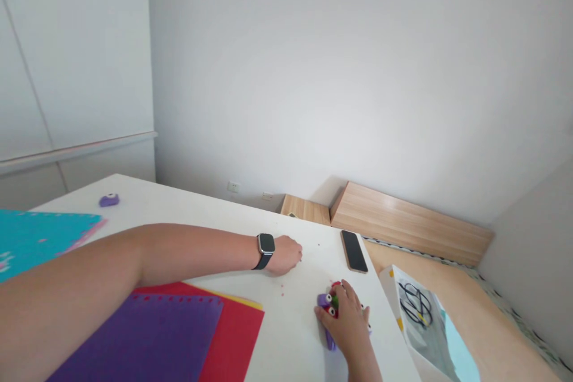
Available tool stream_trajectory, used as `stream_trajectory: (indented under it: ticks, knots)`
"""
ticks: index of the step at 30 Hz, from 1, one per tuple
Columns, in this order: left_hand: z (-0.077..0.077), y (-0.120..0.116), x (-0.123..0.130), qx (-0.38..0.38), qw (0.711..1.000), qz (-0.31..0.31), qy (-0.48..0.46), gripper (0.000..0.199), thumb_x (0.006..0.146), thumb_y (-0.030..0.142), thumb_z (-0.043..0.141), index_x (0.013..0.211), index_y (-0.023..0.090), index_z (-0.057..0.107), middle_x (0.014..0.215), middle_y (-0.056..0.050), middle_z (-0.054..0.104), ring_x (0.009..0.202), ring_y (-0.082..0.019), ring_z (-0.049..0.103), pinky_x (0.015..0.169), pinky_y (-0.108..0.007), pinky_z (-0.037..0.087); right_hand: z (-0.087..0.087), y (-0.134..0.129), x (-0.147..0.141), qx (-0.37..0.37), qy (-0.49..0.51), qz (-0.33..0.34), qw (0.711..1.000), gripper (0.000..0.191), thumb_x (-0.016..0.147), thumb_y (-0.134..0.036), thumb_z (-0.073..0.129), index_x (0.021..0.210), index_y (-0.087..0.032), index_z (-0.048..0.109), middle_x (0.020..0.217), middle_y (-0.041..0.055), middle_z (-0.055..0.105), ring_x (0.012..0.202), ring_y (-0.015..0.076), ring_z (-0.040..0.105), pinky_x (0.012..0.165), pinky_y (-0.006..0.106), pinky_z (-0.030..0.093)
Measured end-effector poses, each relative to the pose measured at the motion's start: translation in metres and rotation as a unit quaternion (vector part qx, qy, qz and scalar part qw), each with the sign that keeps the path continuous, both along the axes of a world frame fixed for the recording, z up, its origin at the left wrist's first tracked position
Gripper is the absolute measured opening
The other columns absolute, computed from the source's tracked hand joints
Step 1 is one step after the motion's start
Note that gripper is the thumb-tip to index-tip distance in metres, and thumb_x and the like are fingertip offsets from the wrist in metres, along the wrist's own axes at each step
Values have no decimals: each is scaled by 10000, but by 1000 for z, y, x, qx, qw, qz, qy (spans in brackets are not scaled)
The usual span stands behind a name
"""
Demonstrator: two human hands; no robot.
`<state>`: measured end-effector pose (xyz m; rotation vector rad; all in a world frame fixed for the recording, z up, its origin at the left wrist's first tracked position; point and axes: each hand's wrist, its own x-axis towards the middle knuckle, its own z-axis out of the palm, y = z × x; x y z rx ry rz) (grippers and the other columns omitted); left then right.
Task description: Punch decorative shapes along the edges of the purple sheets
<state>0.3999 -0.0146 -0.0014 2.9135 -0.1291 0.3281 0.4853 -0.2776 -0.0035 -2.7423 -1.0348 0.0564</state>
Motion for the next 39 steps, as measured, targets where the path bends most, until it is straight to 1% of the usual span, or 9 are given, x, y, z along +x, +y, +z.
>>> stream_trajectory:
  ticks: [5,10,16,21,24,26,31,34,39]
  knots:
    - [10,-18,55,-24,999,21,-5,516,1013,377,417,1476,169,510,1521,-172,521,1407,-313,482,1126,-491,393,5,8,-2,28,-38,9,999,379,871,-486,594,1197,-298,636,1544,115,487,1468,383,370,1117,720,281]
    - [0,-31,99,-50,998,10,45,583,1021,410,399,1548,160,410,1631,-184,350,1515,-337,321,1180,-617,263,14,9,1,17,-25,14,999,211,867,-417,587,1000,-284,684,1297,66,659,1223,327,601,1126,673,284]
    - [-23,-18,42,-52,995,-49,68,614,1008,396,418,1556,119,404,1625,-174,359,1524,-289,315,1217,-492,281,14,7,7,-2,-17,11,1000,190,856,-382,571,959,-271,685,1174,76,695,1148,325,623,1118,683,270]
    - [-17,-1,-23,-33,996,-45,76,650,900,420,576,1475,120,524,1538,-201,492,1433,-368,457,1168,-521,349,12,4,9,-13,-9,5,1000,191,834,-364,569,940,-264,693,1181,92,690,1141,345,615,1075,715,281]
    - [-5,-21,-20,-22,998,-23,48,603,922,375,520,1459,99,521,1525,-243,492,1462,-420,390,1196,-670,162,9,3,12,-16,-6,0,1000,203,823,-373,576,946,-268,698,1176,87,690,1157,360,605,1056,732,283]
    - [1,-49,1,-21,998,-57,32,582,963,352,457,1508,149,460,1599,-175,417,1525,-333,299,1241,-611,87,7,2,14,-18,-7,-4,1000,212,824,-384,575,949,-267,700,1183,87,691,1166,364,604,1054,732,285]
    - [-1,-110,52,-49,992,-103,54,556,999,301,375,1529,141,431,1603,-158,415,1506,-302,353,1199,-599,285,1,0,20,-17,-28,-20,999,330,829,-365,570,1122,-256,676,1314,128,651,1253,392,565,1065,747,262]
    - [-11,-108,48,-68,989,-107,78,561,1021,332,324,1510,92,461,1583,-190,433,1492,-329,373,1178,-611,321,-2,-2,23,-12,-35,-20,999,274,842,-385,555,1046,-257,685,1245,118,679,1202,378,596,1056,738,283]
    - [-18,-58,-5,-86,983,-110,116,653,988,392,390,1566,88,384,1636,-165,344,1527,-317,301,1217,-542,286,-2,-6,28,6,-36,-6,999,223,837,-417,576,933,-249,686,1144,116,707,1129,384,621,1028,772,287]
